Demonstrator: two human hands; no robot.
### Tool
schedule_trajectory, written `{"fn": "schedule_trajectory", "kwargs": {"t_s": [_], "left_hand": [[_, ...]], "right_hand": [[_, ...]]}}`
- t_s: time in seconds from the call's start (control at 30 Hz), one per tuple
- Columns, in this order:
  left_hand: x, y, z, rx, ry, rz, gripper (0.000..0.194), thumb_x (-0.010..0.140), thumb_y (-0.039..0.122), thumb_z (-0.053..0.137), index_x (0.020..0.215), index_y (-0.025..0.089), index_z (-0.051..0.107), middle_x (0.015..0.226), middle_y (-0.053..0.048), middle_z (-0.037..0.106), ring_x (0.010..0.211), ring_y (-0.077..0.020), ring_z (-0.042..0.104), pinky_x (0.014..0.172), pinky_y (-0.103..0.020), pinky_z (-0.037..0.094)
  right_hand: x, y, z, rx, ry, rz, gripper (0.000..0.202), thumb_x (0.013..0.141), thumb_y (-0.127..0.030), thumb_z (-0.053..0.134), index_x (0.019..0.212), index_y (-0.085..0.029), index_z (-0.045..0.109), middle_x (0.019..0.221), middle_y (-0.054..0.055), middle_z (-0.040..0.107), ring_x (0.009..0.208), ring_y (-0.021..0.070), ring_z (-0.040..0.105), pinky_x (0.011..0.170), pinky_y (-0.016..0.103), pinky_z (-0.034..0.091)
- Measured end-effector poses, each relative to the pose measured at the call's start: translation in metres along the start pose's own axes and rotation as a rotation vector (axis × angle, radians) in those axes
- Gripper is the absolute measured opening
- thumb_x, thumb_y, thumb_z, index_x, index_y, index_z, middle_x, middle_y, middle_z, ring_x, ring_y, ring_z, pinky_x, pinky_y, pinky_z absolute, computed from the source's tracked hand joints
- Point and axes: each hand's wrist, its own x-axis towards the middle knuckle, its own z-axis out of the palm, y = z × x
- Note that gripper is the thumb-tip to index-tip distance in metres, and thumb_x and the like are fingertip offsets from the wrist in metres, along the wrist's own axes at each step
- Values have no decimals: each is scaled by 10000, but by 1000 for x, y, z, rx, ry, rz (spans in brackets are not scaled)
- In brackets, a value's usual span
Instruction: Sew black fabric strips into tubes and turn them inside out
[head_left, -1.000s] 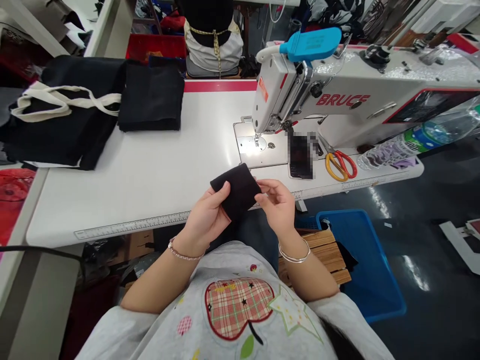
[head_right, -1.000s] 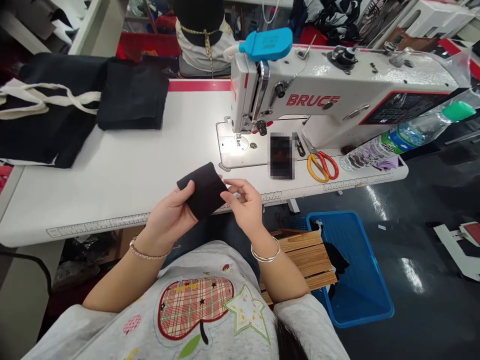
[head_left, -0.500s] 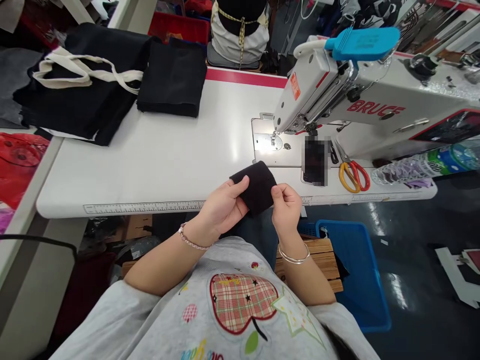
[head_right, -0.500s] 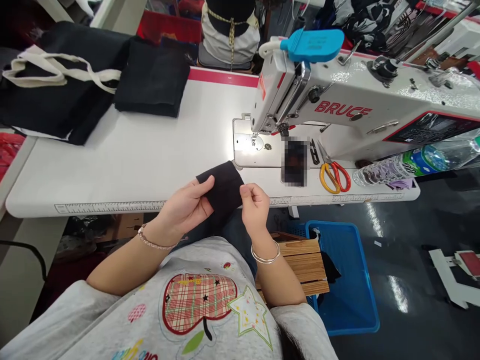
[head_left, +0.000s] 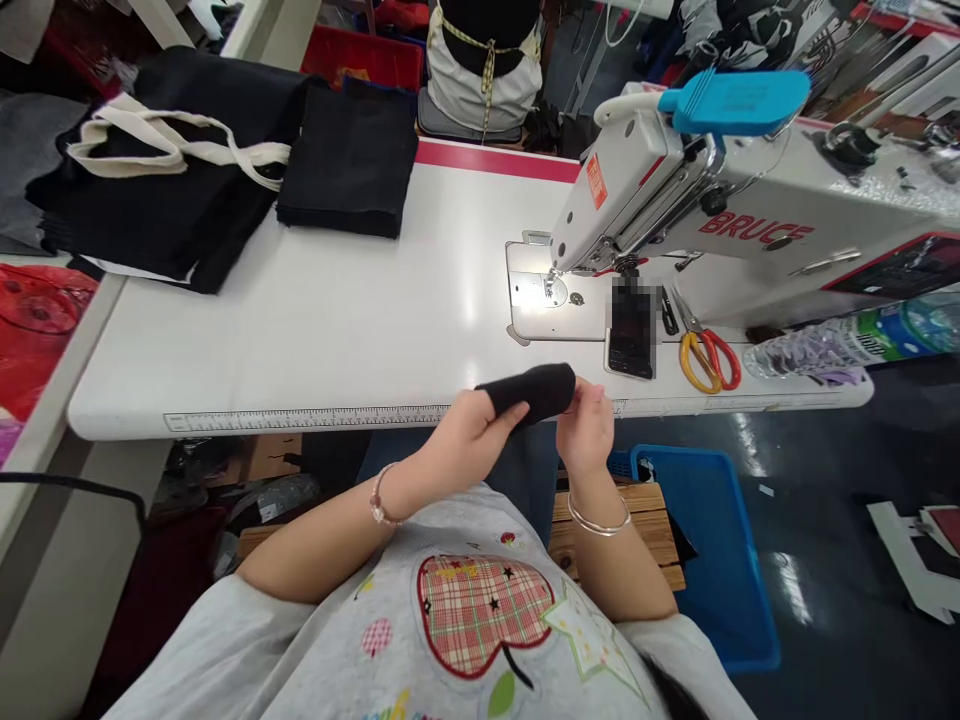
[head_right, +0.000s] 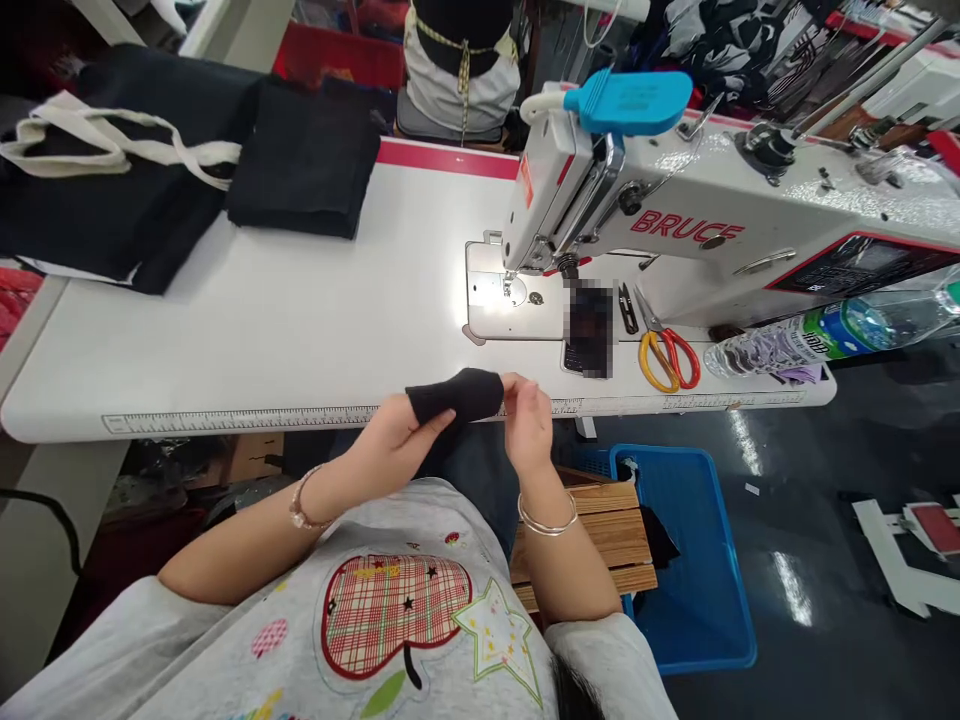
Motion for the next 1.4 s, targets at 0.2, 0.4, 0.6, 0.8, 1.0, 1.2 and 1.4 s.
{"fn": "schedule_trajectory", "kwargs": {"t_s": [0.2, 0.4, 0.6, 0.8, 1.0, 1.2, 1.4], "left_hand": [[-6, -13, 0, 766, -141, 548, 532, 861, 26, 364, 1369, 103, 503, 1315, -194, 613, 1267, -271, 561, 1041, -474, 483], [-12, -18, 4, 1084, -172, 724, 403, 879, 70, 413, 1247, 74, 578, 1198, -217, 666, 1147, -302, 636, 988, -514, 516], [-16, -8, 0, 1186, -208, 838, 393, 877, 51, 405, 1227, 30, 582, 1264, -220, 634, 1243, -281, 579, 1104, -476, 432], [-20, 8, -6, 1317, -362, 935, 411, 824, 26, 445, 1193, 43, 624, 1260, -170, 655, 1272, -260, 556, 1138, -423, 402], [-29, 16, -11, 1597, -455, 1072, 460, 764, 49, 465, 1080, 271, 715, 1137, 51, 726, 1202, -144, 593, 1135, -280, 386], [-33, 6, -11, 1622, -474, 1112, 438, 715, 87, 528, 1019, 329, 731, 1124, 94, 730, 1190, -118, 591, 1113, -241, 368], [-30, -1, -11, 1375, -530, 963, 275, 744, 83, 537, 904, 163, 747, 895, -78, 760, 907, -216, 670, 980, -391, 456]], "right_hand": [[9, -38, -14, 31, -214, 225, 535, 859, -707, 489, 708, -215, 637, 667, 13, 552, 614, 148, 484, 558, 283, 397], [5, -48, -9, 12, -235, 292, 417, 770, -506, 748, 596, -194, 533, 589, -46, 410, 578, 100, 388, 553, 251, 319], [5, -47, -10, 150, -301, 397, 354, 791, -465, 743, 625, -187, 599, 598, -41, 488, 579, 91, 427, 556, 232, 344], [5, -67, -6, 211, -422, 434, 320, 803, -502, 721, 736, -189, 697, 649, -4, 615, 609, 120, 545, 583, 241, 440], [0, -70, 4, 245, -299, 537, 393, 794, -542, 714, 653, -176, 677, 602, -2, 622, 529, 99, 524, 510, 218, 431], [2, -70, 7, 288, -388, 667, 403, 739, -569, 751, 677, -172, 710, 636, 15, 671, 562, 117, 584, 525, 220, 467], [2, -69, 6, 319, -302, 648, 307, 749, -476, 779, 692, -180, 722, 630, -1, 668, 587, 104, 588, 581, 207, 484]]}}
